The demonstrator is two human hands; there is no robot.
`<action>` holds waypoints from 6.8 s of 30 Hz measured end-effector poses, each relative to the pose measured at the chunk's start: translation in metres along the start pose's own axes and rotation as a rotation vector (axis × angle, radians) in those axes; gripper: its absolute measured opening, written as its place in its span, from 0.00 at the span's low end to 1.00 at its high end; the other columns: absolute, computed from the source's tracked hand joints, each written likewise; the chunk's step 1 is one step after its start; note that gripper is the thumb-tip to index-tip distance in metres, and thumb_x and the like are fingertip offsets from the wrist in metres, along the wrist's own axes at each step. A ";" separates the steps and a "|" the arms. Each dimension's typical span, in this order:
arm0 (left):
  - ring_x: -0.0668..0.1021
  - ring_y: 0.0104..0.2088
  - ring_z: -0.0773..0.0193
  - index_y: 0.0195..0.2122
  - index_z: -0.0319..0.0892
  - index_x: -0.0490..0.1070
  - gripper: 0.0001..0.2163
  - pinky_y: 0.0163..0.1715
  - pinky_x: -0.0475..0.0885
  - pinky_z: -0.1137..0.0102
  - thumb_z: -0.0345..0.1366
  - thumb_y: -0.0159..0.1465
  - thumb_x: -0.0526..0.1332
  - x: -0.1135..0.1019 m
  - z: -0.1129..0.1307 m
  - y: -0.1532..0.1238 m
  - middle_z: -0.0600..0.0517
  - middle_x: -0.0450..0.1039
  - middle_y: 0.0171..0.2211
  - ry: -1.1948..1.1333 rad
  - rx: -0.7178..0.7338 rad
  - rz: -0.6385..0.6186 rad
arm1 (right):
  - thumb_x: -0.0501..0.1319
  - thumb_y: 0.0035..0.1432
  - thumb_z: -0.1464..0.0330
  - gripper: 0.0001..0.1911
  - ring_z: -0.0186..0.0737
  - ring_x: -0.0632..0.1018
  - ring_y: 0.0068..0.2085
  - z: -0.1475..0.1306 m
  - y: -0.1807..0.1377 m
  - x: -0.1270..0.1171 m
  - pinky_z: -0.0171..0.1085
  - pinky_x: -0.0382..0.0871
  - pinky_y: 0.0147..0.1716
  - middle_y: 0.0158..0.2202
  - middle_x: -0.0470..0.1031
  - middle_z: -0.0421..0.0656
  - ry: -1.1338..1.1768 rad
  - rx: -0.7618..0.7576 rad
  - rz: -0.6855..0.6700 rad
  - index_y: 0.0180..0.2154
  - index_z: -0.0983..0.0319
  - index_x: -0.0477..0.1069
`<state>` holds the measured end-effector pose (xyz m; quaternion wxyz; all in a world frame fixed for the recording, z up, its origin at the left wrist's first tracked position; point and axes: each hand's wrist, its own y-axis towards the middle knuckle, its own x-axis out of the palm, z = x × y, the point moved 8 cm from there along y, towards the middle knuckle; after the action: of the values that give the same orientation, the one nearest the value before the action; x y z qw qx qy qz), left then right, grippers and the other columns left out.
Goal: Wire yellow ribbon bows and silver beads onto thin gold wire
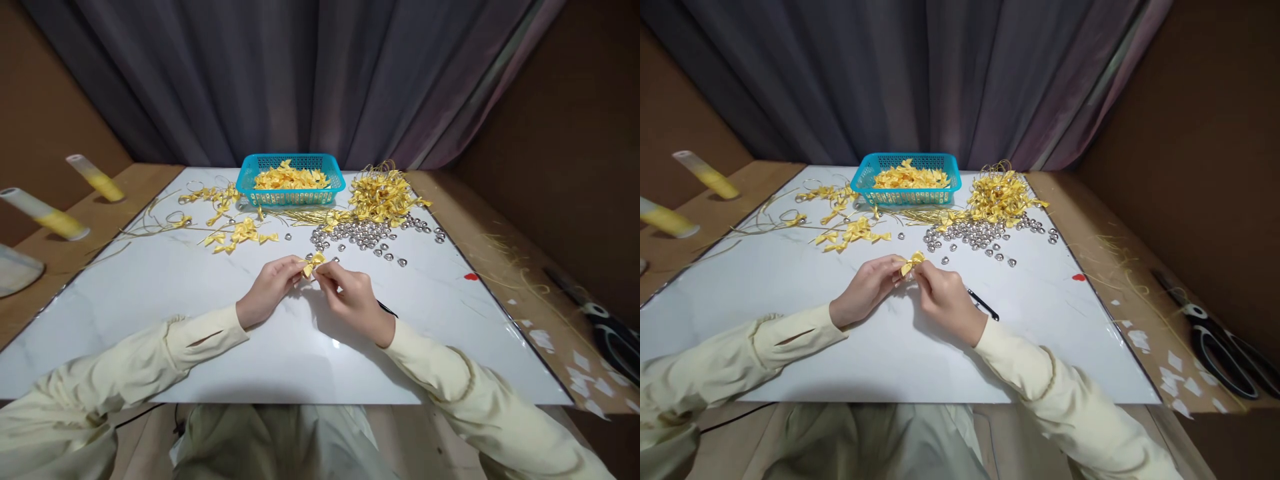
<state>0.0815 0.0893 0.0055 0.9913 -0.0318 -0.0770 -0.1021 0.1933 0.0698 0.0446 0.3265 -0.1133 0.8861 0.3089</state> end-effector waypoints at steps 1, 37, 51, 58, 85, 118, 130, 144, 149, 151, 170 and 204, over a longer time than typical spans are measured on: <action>0.62 0.24 0.69 0.22 0.39 0.64 0.10 0.26 0.61 0.73 0.39 0.56 0.58 -0.001 0.000 0.000 0.55 0.58 0.21 0.006 0.002 0.002 | 0.51 0.59 0.72 0.06 0.30 0.66 0.20 0.001 0.000 0.000 0.29 0.58 0.22 0.20 0.68 0.38 0.012 0.011 -0.001 0.30 0.61 0.63; 0.64 0.25 0.68 0.22 0.37 0.68 0.16 0.28 0.61 0.73 0.40 0.61 0.50 0.010 0.006 -0.004 0.52 0.67 0.22 0.264 0.042 -0.222 | 0.65 0.50 0.68 0.06 0.35 0.73 0.32 0.018 0.016 -0.013 0.37 0.66 0.35 0.29 0.72 0.42 0.610 0.190 -0.067 0.24 0.62 0.74; 0.70 0.28 0.67 0.26 0.36 0.68 0.12 0.32 0.65 0.72 0.39 0.61 0.57 0.014 0.009 -0.011 0.52 0.68 0.25 0.308 0.109 -0.274 | 0.64 0.51 0.69 0.06 0.34 0.72 0.30 0.021 0.014 -0.007 0.35 0.66 0.30 0.28 0.72 0.42 0.665 0.245 -0.112 0.24 0.63 0.73; 0.71 0.29 0.67 0.27 0.36 0.70 0.11 0.33 0.65 0.72 0.39 0.60 0.58 0.013 0.008 -0.011 0.51 0.69 0.25 0.263 0.085 -0.271 | 0.65 0.50 0.67 0.07 0.33 0.72 0.28 0.022 0.014 -0.009 0.35 0.66 0.28 0.28 0.72 0.42 0.679 0.276 -0.079 0.24 0.63 0.74; 0.72 0.29 0.67 0.25 0.36 0.71 0.11 0.35 0.66 0.72 0.38 0.60 0.57 0.014 0.008 -0.011 0.51 0.73 0.25 0.261 0.039 -0.287 | 0.65 0.50 0.66 0.08 0.32 0.71 0.26 0.022 0.012 -0.006 0.34 0.67 0.27 0.27 0.71 0.42 0.652 0.277 -0.126 0.24 0.63 0.74; 0.69 0.28 0.67 0.25 0.36 0.71 0.12 0.31 0.63 0.74 0.41 0.59 0.57 -0.003 0.006 -0.006 0.52 0.70 0.25 0.251 0.070 -0.072 | 0.63 0.52 0.65 0.08 0.38 0.72 0.29 0.012 0.013 -0.019 0.39 0.62 0.34 0.23 0.77 0.42 0.237 0.217 -0.172 0.24 0.59 0.77; 0.68 0.29 0.67 0.25 0.36 0.71 0.12 0.32 0.62 0.73 0.39 0.59 0.56 0.000 0.006 -0.006 0.52 0.69 0.25 0.240 0.062 -0.088 | 0.61 0.54 0.68 0.08 0.36 0.72 0.27 0.010 0.010 -0.013 0.42 0.53 0.40 0.20 0.76 0.39 0.135 0.239 -0.155 0.25 0.59 0.76; 0.69 0.27 0.68 0.24 0.36 0.71 0.11 0.30 0.63 0.75 0.38 0.59 0.56 0.000 0.011 -0.007 0.53 0.70 0.24 0.281 0.083 -0.065 | 0.61 0.54 0.71 0.08 0.33 0.71 0.25 0.006 0.010 -0.014 0.37 0.58 0.39 0.18 0.75 0.37 0.140 0.237 -0.137 0.25 0.61 0.76; 0.68 0.26 0.69 0.24 0.36 0.70 0.11 0.28 0.62 0.75 0.37 0.59 0.56 0.000 0.013 -0.008 0.54 0.69 0.23 0.298 0.090 -0.056 | 0.61 0.54 0.70 0.08 0.34 0.71 0.25 0.006 0.010 -0.014 0.39 0.57 0.40 0.18 0.75 0.38 0.157 0.248 -0.134 0.24 0.61 0.76; 0.68 0.26 0.69 0.24 0.36 0.71 0.11 0.29 0.62 0.75 0.37 0.59 0.56 0.000 0.013 -0.008 0.53 0.69 0.23 0.299 0.090 -0.057 | 0.61 0.54 0.70 0.08 0.34 0.71 0.25 0.007 0.010 -0.013 0.39 0.58 0.40 0.18 0.75 0.38 0.157 0.249 -0.136 0.24 0.61 0.76; 0.67 0.26 0.68 0.26 0.37 0.68 0.12 0.28 0.62 0.74 0.40 0.60 0.55 0.001 0.012 -0.010 0.54 0.67 0.23 0.389 0.138 -0.038 | 0.58 0.55 0.70 0.08 0.32 0.72 0.22 0.013 0.006 -0.002 0.31 0.63 0.25 0.19 0.75 0.40 0.309 0.333 -0.174 0.26 0.64 0.73; 0.68 0.28 0.68 0.27 0.38 0.67 0.13 0.31 0.63 0.73 0.38 0.64 0.50 0.002 0.025 -0.016 0.53 0.64 0.25 0.578 0.409 -0.043 | 0.57 0.55 0.71 0.06 0.29 0.70 0.19 0.010 0.003 0.001 0.31 0.66 0.23 0.22 0.73 0.39 0.432 0.307 -0.217 0.29 0.65 0.72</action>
<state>0.0762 0.0750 0.0316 0.9556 0.1992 0.1870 -0.1100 0.1964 0.0784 0.0398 0.1748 -0.2195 0.9543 0.1030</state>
